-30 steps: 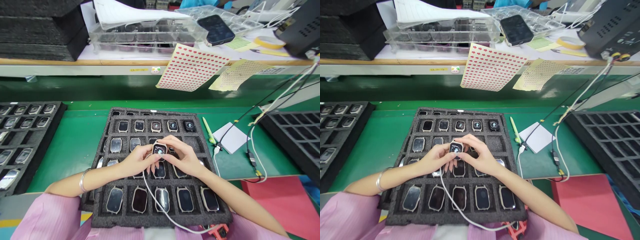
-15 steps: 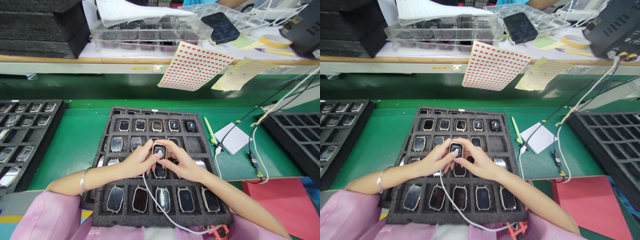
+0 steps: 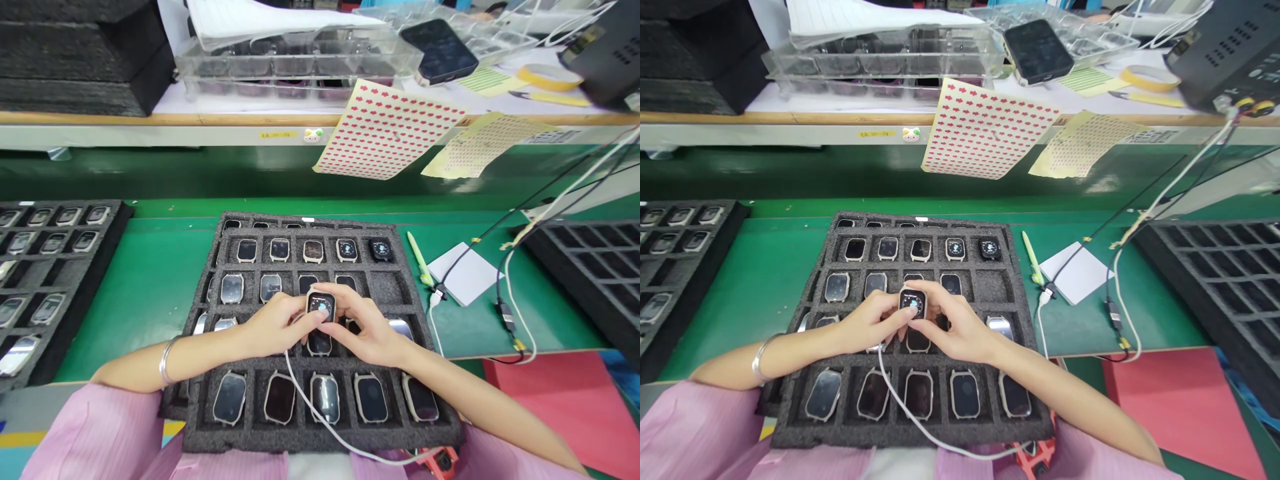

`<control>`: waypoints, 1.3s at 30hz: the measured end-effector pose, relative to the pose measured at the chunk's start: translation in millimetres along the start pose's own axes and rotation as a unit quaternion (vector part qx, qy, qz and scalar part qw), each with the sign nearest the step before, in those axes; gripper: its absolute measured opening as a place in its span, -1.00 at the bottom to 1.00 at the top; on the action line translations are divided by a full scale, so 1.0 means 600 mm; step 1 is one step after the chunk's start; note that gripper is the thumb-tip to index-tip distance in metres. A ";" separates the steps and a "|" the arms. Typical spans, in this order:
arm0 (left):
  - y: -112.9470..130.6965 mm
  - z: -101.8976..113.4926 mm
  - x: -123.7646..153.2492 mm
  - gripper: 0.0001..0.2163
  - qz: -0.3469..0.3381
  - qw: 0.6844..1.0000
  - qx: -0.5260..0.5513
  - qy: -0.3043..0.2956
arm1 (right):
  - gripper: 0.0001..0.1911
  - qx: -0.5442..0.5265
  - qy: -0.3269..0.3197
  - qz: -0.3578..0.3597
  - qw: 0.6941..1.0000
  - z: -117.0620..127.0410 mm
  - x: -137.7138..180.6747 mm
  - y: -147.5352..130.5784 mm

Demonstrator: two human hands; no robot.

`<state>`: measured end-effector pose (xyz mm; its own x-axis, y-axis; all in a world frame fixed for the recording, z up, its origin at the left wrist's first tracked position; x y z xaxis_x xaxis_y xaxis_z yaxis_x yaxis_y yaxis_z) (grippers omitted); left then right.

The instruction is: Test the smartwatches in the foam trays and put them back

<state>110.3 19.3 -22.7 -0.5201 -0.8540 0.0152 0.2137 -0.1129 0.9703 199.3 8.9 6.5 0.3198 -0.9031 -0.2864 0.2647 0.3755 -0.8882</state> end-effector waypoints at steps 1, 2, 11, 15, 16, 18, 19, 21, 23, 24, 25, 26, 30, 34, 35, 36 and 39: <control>-0.002 0.000 0.000 -0.63 0.009 1.000 0.006 -0.001 | -0.53 0.001 -0.001 -0.002 1.000 0.000 0.000 0.001; -0.005 0.000 -0.001 -0.63 0.017 1.000 0.013 -0.003 | -0.53 0.001 -0.003 -0.004 1.000 -0.001 0.000 0.001; -0.003 -0.002 -0.002 -0.59 0.033 0.998 0.052 -0.022 | -0.51 -0.019 -0.007 -0.005 1.000 -0.003 -0.001 0.000; -0.004 0.000 -0.002 -0.59 0.041 0.997 0.058 -0.016 | -0.51 -0.026 -0.013 -0.013 0.999 -0.006 0.000 0.004; -0.005 0.000 -0.002 -0.58 0.040 0.998 0.056 -0.016 | -0.51 -0.024 -0.014 -0.015 1.000 -0.006 0.001 0.004; -0.005 0.000 -0.002 -0.56 0.034 0.998 0.053 -0.019 | -0.51 -0.019 -0.016 -0.016 1.000 -0.007 0.002 0.004; -0.005 0.000 -0.002 -0.56 0.032 0.998 0.053 -0.020 | -0.51 -0.017 -0.017 -0.015 1.000 -0.007 0.003 0.004; -0.005 0.000 -0.002 -0.57 0.028 0.998 0.054 -0.020 | -0.51 -0.014 -0.017 -0.013 1.000 -0.007 0.003 0.004; -0.005 0.002 -0.002 -0.57 0.022 0.998 0.049 -0.014 | -0.50 -0.012 -0.019 -0.010 1.000 -0.007 0.004 0.005; -0.004 0.003 -0.002 -0.58 0.018 0.999 0.046 -0.011 | -0.49 -0.011 -0.021 -0.010 1.000 -0.007 0.004 0.005; -0.003 0.003 -0.002 -0.58 0.014 0.999 0.044 -0.009 | -0.49 -0.010 -0.022 -0.010 1.000 -0.007 0.004 0.006; -0.002 0.003 -0.002 -0.58 0.010 0.999 0.042 -0.008 | -0.48 -0.009 -0.023 -0.009 1.000 -0.007 0.004 0.006; 0.002 0.005 -0.002 -0.60 0.001 0.999 0.039 -0.003 | -0.49 -0.010 -0.021 0.003 1.000 -0.005 0.003 0.000; 0.006 0.006 -0.003 -0.60 -0.007 0.999 0.036 -0.003 | -0.49 -0.010 -0.024 0.017 1.000 -0.006 0.002 -0.005; 0.007 0.006 -0.003 -0.60 -0.008 0.999 0.034 -0.003 | -0.49 -0.009 -0.024 0.018 1.000 -0.006 0.002 -0.006; 0.008 0.006 -0.003 -0.60 -0.011 0.999 0.033 -0.002 | -0.49 -0.009 -0.024 0.019 0.999 -0.006 0.002 -0.006; 0.009 0.007 -0.003 -0.59 -0.016 1.000 0.025 0.001 | -0.49 -0.010 -0.023 0.022 0.999 -0.006 0.002 -0.008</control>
<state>109.2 22.4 -16.7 -0.5252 -0.8508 -0.0173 0.1544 -0.1152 0.9813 194.9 5.0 9.1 0.3723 -0.8750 -0.3094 0.2315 0.4103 -0.8821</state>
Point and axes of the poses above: each hand's wrist, its own x-axis away from the middle knuckle, its own z-axis out of the back of the hand, y = z × x, the point moved 9 cm from there along -x, towards the middle knuckle, and after that the axes turned 15 degrees about y, right-handed, at the moved point
